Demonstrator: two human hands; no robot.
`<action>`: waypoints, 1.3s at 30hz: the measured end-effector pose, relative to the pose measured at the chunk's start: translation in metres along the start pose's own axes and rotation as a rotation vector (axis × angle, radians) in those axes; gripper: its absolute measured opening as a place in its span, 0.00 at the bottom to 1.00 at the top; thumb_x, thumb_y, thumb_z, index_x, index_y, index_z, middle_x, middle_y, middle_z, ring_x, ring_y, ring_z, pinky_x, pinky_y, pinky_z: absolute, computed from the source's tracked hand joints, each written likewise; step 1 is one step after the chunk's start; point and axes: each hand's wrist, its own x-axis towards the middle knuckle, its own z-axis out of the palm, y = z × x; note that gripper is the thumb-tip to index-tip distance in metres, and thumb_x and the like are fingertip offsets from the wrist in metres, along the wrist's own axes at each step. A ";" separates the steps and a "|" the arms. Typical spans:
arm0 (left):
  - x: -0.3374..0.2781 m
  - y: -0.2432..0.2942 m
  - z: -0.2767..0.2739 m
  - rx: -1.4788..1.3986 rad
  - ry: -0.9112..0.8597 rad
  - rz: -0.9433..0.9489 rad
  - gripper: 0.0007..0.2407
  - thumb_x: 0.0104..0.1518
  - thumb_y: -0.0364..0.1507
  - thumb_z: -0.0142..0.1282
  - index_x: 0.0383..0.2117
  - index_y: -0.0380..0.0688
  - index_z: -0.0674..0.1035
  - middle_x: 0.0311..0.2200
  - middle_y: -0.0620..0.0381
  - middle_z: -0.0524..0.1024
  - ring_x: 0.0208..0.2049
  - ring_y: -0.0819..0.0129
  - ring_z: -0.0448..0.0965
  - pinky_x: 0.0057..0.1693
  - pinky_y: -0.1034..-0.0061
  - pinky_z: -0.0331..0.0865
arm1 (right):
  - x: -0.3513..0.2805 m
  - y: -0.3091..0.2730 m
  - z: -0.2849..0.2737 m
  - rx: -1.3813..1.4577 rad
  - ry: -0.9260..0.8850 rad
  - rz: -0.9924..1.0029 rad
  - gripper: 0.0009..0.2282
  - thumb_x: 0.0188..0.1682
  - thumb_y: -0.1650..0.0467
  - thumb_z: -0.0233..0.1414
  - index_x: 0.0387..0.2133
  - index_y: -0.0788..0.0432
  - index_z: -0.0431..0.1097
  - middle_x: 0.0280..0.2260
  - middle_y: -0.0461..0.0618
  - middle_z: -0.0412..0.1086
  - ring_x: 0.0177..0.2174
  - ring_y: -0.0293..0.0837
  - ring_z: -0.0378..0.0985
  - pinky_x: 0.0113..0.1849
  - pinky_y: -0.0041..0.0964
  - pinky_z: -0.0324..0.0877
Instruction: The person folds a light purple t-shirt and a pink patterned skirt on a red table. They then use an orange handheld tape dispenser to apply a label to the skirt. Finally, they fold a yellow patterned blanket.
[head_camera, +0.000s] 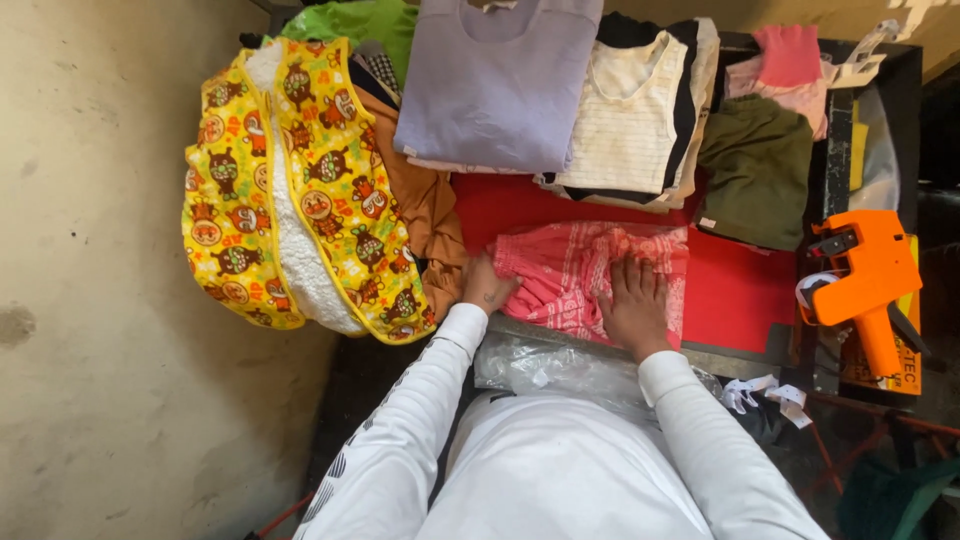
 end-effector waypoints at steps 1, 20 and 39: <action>0.003 0.000 -0.005 0.000 0.003 0.007 0.37 0.47 0.42 0.69 0.65 0.49 0.66 0.58 0.50 0.71 0.63 0.54 0.68 0.68 0.57 0.59 | 0.003 -0.001 -0.008 -0.001 0.007 0.001 0.30 0.58 0.51 0.35 0.70 0.52 0.50 0.72 0.57 0.44 0.71 0.61 0.37 0.67 0.65 0.31; -0.074 0.208 -0.031 -0.801 -0.340 -0.092 0.32 0.54 0.29 0.63 0.61 0.47 0.54 0.50 0.36 0.69 0.35 0.54 0.82 0.41 0.67 0.81 | -0.062 -0.042 -0.092 1.172 0.145 -0.125 0.44 0.36 0.59 0.65 0.67 0.59 0.51 0.58 0.67 0.62 0.59 0.65 0.64 0.60 0.62 0.57; -0.072 0.096 -0.004 -0.322 -0.609 0.591 0.14 0.51 0.29 0.62 0.43 0.41 0.79 0.45 0.40 0.79 0.60 0.40 0.70 0.66 0.48 0.61 | -0.051 0.028 -0.144 1.679 -0.165 0.040 0.21 0.31 0.86 0.63 0.42 0.69 0.77 0.42 0.59 0.77 0.49 0.47 0.77 0.56 0.50 0.71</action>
